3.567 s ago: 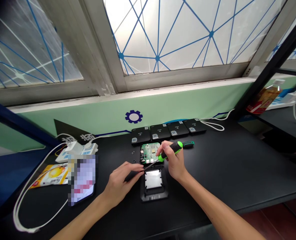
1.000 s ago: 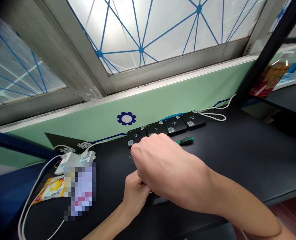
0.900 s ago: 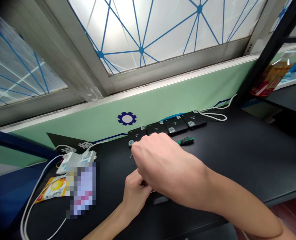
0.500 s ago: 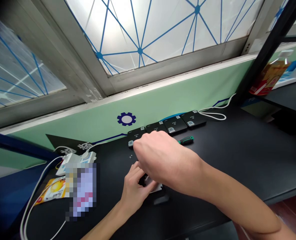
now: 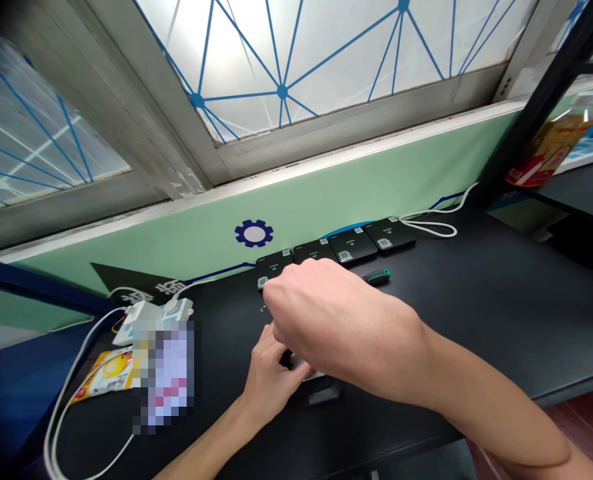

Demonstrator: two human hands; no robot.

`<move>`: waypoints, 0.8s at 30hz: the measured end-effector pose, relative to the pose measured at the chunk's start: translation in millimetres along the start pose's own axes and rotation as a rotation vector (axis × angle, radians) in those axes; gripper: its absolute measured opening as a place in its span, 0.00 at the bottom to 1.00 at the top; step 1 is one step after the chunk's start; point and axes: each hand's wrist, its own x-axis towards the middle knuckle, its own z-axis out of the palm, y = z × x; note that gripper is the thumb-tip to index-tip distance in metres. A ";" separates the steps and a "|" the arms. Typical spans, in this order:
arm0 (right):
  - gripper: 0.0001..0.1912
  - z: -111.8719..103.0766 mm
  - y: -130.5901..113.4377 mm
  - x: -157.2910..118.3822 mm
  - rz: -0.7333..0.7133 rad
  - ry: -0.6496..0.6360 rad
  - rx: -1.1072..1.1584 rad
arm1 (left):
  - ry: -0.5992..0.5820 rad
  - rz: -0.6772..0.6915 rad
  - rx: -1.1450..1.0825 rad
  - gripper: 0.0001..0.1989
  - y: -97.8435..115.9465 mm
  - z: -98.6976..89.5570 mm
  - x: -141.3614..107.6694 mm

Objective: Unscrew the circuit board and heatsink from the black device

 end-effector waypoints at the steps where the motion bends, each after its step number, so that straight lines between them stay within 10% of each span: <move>1: 0.15 -0.4 -0.4 0.5 0.001 -0.021 0.007 | 0.001 -0.002 0.008 0.09 0.5 0.0 0.3; 24: 0.17 2.5 -4.5 3.1 0.039 0.014 -0.142 | -0.007 0.019 -0.032 0.12 -1.2 1.5 -0.7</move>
